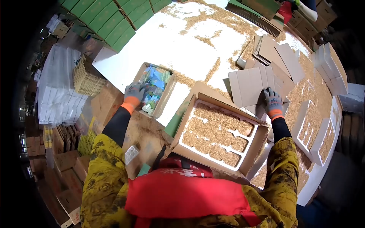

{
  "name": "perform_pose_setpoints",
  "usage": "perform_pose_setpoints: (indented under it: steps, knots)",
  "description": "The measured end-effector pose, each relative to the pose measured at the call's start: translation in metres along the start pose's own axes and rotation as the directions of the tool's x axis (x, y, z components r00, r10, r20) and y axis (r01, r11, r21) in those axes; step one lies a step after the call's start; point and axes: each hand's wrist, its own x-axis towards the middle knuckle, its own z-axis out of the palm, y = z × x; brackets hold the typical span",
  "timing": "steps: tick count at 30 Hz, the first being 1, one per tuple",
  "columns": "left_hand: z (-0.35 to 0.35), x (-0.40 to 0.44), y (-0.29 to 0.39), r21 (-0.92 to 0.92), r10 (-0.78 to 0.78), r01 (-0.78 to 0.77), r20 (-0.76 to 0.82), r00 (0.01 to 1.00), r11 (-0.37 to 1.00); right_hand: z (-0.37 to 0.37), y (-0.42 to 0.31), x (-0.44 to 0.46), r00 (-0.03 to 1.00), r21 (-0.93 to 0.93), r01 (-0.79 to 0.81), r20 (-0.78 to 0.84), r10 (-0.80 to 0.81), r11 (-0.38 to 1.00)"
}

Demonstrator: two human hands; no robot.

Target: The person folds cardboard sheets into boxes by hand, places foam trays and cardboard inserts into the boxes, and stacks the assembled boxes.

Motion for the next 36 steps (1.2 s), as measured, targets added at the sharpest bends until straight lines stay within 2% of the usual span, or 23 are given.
perform_pose_setpoints:
  steps: [2, 3, 6, 8, 10, 11, 14, 16, 18, 19, 20, 21, 23, 25, 28, 29, 30, 31, 32, 33, 34, 35, 36]
  knots:
    - [-0.006, 0.000, -0.008, -0.075, 0.069, -0.065, 0.053, 0.996, 0.995, -0.051, -0.016, -0.013, 0.997, -0.146, 0.052, -0.044, -0.059, 0.988]
    - [-0.014, -0.004, -0.007, -0.133, 0.108, -0.101, 0.052, 0.993, 0.986, -0.064, -0.021, -0.014, 0.999, -0.044, 0.027, 0.024, -0.026, 0.999]
    - [-0.009, -0.002, -0.024, -0.192, 0.114, -0.076, 0.196, 0.974, 0.979, -0.039, -0.021, 0.000, 0.995, -0.046, 0.067, -0.065, -0.070, 0.997]
    - [0.006, -0.005, -0.045, -0.300, 0.268, -0.255, 0.003, 0.963, 0.919, -0.015, -0.030, 0.018, 0.980, -0.161, 0.116, -0.143, -0.140, 0.980]
    - [0.014, -0.007, -0.050, -0.388, 0.168, -0.164, -0.023, 0.986, 0.907, -0.021, -0.046, 0.024, 0.996, -0.083, 0.033, -0.081, -0.040, 0.996]
    - [0.033, 0.002, -0.080, -0.431, 0.246, -0.238, -0.040, 0.969, 0.870, -0.021, -0.045, 0.026, 0.994, -0.073, 0.038, -0.104, -0.046, 0.997]
    - [0.015, 0.000, -0.078, -0.462, 0.265, -0.175, 0.137, 0.955, 0.870, -0.013, -0.041, 0.017, 0.982, -0.019, 0.098, -0.160, -0.099, 0.995]
    - [0.010, 0.006, -0.090, -0.058, 0.350, -0.345, 0.157, 0.924, 0.937, -0.011, -0.041, 0.008, 0.983, 0.070, 0.150, -0.120, -0.141, 0.986]
    - [0.016, 0.002, -0.087, -0.316, 0.225, -0.195, 0.063, 0.972, 0.928, -0.003, -0.034, 0.000, 0.964, 0.021, 0.194, -0.186, -0.187, 0.981]
    - [0.002, -0.009, -0.063, -0.580, -0.057, 0.142, 0.162, 0.985, 0.802, 0.017, -0.020, -0.003, 0.921, 0.028, 0.250, -0.315, -0.228, 0.968]
    - [0.001, -0.015, -0.056, -0.605, -0.014, 0.043, 0.053, 0.998, 0.795, 0.020, -0.007, -0.005, 0.928, 0.097, 0.242, -0.313, -0.201, 0.965]
    - [-0.002, -0.014, -0.054, -0.570, -0.038, 0.073, 0.073, 0.997, 0.819, -0.006, 0.000, -0.010, 0.937, 0.167, 0.195, -0.323, -0.133, 0.966]
    - [-0.024, -0.024, -0.026, -0.715, -0.229, 0.322, 0.227, 0.946, 0.621, -0.065, 0.001, -0.031, 0.879, 0.452, 0.019, -0.433, 0.201, 0.892]
    - [-0.022, -0.025, -0.021, -0.740, -0.217, 0.189, 0.060, 0.974, 0.645, -0.086, 0.015, -0.046, 0.757, 0.687, -0.172, -0.367, 0.541, 0.706]
    - [-0.008, -0.016, -0.018, -0.682, -0.315, 0.163, -0.104, 0.944, 0.713, -0.127, 0.013, -0.091, 0.634, 0.828, 0.053, -0.459, 0.623, 0.558]
    - [-0.035, -0.030, 0.014, -0.746, -0.317, 0.105, -0.148, 0.937, 0.658, -0.133, 0.012, -0.106, 0.602, 0.834, 0.069, -0.473, 0.643, 0.548]
    - [-0.052, -0.039, 0.042, -0.735, -0.285, 0.022, -0.236, 0.929, 0.678, -0.138, 0.010, -0.123, 0.568, 0.836, 0.081, -0.486, 0.664, 0.542]
    - [-0.079, -0.056, 0.079, -0.648, -0.073, -0.268, -0.448, 0.891, 0.713, -0.153, -0.001, -0.138, 0.529, 0.824, 0.106, -0.521, 0.670, 0.557]
    - [-0.130, -0.086, 0.133, -0.444, 0.168, -0.475, -0.571, 0.803, 0.760, -0.165, -0.006, -0.153, 0.544, 0.750, 0.073, -0.582, 0.604, 0.657]
    - [-0.133, -0.091, 0.160, -0.125, 0.401, -0.655, -0.702, 0.589, 0.745, -0.187, -0.020, -0.167, 0.581, 0.633, 0.027, -0.640, 0.503, 0.774]
    - [-0.144, -0.111, 0.191, -0.075, 0.532, -0.666, -0.538, 0.654, 0.742, -0.207, -0.041, -0.176, 0.590, 0.554, 0.055, -0.689, 0.420, 0.831]
    - [-0.134, -0.122, 0.213, 0.040, 0.643, -0.712, -0.465, 0.608, 0.701, -0.224, -0.066, -0.183, 0.638, 0.540, 0.123, -0.686, 0.350, 0.833]
    - [-0.123, -0.131, 0.227, 0.154, 0.739, -0.749, -0.378, 0.558, 0.645, -0.230, -0.083, -0.186, 0.684, 0.364, 0.143, -0.709, 0.173, 0.920]
